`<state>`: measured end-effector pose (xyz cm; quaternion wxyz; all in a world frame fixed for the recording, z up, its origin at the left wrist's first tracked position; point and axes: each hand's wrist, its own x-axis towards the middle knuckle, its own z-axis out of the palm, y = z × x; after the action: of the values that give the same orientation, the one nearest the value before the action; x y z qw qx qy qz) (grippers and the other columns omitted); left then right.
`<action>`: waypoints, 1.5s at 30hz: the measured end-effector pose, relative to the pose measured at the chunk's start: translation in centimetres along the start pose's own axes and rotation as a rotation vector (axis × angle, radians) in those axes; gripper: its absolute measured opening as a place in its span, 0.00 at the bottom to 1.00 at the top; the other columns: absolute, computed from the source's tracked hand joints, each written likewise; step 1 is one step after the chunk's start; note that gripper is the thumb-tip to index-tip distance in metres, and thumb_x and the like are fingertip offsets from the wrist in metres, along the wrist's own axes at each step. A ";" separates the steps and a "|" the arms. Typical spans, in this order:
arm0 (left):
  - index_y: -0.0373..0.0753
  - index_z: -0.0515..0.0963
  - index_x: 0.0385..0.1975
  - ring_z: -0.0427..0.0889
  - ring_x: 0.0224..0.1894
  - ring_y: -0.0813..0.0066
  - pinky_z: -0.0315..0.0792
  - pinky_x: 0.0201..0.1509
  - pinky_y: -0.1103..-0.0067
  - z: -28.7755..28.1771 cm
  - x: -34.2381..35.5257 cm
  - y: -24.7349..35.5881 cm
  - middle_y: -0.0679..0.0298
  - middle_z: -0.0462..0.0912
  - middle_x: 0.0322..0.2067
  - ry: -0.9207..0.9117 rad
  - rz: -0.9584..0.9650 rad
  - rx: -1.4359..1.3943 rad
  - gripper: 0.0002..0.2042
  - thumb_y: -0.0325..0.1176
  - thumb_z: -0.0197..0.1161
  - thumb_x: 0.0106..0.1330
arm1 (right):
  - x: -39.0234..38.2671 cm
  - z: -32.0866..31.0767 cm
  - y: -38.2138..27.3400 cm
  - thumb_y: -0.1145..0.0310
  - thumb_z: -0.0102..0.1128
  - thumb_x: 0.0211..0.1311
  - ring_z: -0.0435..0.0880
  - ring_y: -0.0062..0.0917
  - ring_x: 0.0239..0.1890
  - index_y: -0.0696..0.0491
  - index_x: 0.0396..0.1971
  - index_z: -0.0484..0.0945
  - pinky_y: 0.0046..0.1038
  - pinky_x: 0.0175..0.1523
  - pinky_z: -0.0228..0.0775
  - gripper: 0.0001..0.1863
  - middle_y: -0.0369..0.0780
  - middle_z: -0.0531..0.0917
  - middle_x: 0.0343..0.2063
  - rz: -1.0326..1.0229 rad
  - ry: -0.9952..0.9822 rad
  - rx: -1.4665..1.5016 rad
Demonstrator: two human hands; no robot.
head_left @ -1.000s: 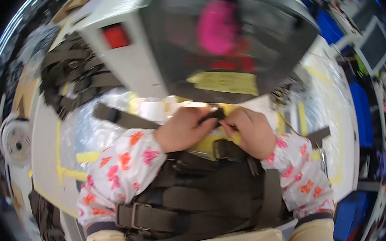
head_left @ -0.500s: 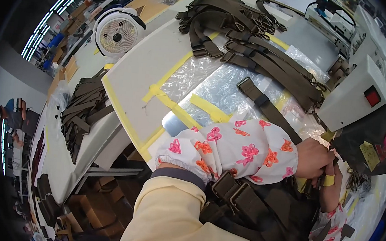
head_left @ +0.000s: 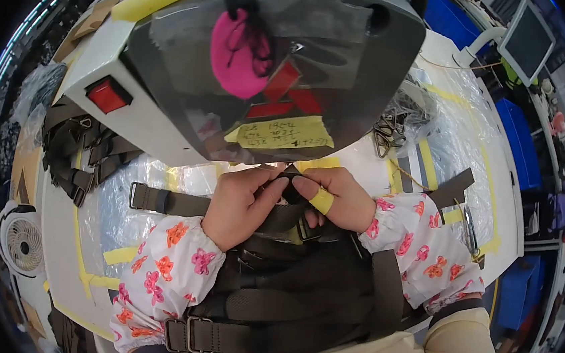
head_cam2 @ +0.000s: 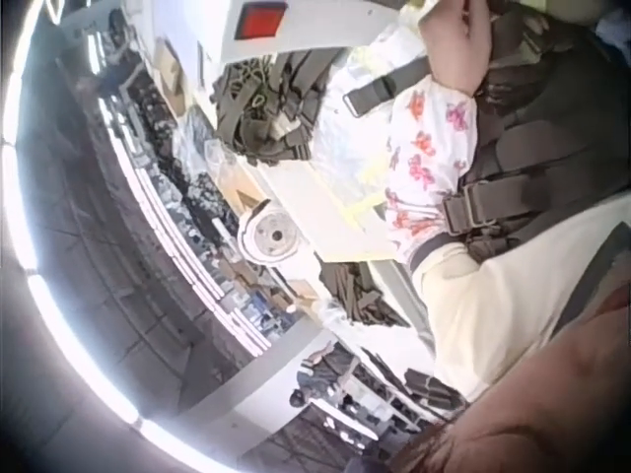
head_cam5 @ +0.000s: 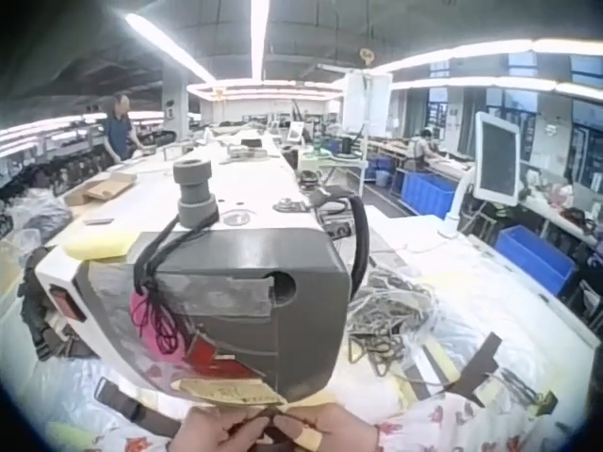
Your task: Sewing and assembling nylon webbing straps with plastic buckles and metal hardware using an industrial sewing machine.
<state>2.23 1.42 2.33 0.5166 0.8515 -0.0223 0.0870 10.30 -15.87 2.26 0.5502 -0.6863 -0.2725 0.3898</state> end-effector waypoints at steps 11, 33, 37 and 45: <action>0.27 0.74 0.39 0.76 0.20 0.75 0.70 0.22 0.82 1.1 -0.5 1.5 0.61 0.77 0.25 -0.011 0.619 1.212 0.19 0.25 0.56 0.43 | -0.1 1.4 -0.7 0.64 0.43 0.66 0.68 0.16 0.10 0.60 0.24 0.69 0.20 0.17 0.58 0.16 0.34 0.68 0.12 0.046 0.192 0.268; 0.34 0.75 0.30 0.76 0.22 0.61 0.69 0.24 0.73 -0.4 0.4 0.5 0.56 0.75 0.20 -0.059 0.117 0.166 0.06 0.28 0.61 0.56 | 0.1 0.3 0.3 0.66 0.43 0.66 0.78 0.21 0.16 0.62 0.33 0.73 0.22 0.21 0.69 0.14 0.39 0.76 0.20 -0.240 0.122 -0.189; 0.34 0.77 0.36 0.79 0.30 0.64 0.75 0.31 0.74 0.1 -0.4 3.0 0.61 0.79 0.33 0.021 0.918 0.406 0.14 0.30 0.63 0.49 | 0.7 -0.7 -0.2 0.64 0.44 0.66 0.74 0.19 0.12 0.62 0.33 0.73 0.20 0.18 0.66 0.15 0.38 0.77 0.17 -0.115 0.120 0.101; 0.36 0.75 0.42 0.77 0.42 0.59 0.71 0.46 0.73 0.7 -0.9 -0.6 0.55 0.78 0.40 -0.030 0.230 0.261 0.14 0.23 0.58 0.54 | 0.5 -1.0 -0.9 0.64 0.45 0.65 0.75 0.22 0.12 0.62 0.35 0.73 0.20 0.12 0.66 0.15 0.42 0.78 0.18 0.256 0.025 0.548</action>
<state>1.54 1.05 1.30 0.3878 0.9045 -0.1157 0.1348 11.47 -15.74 3.09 0.6645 -0.5459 -0.0618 0.5066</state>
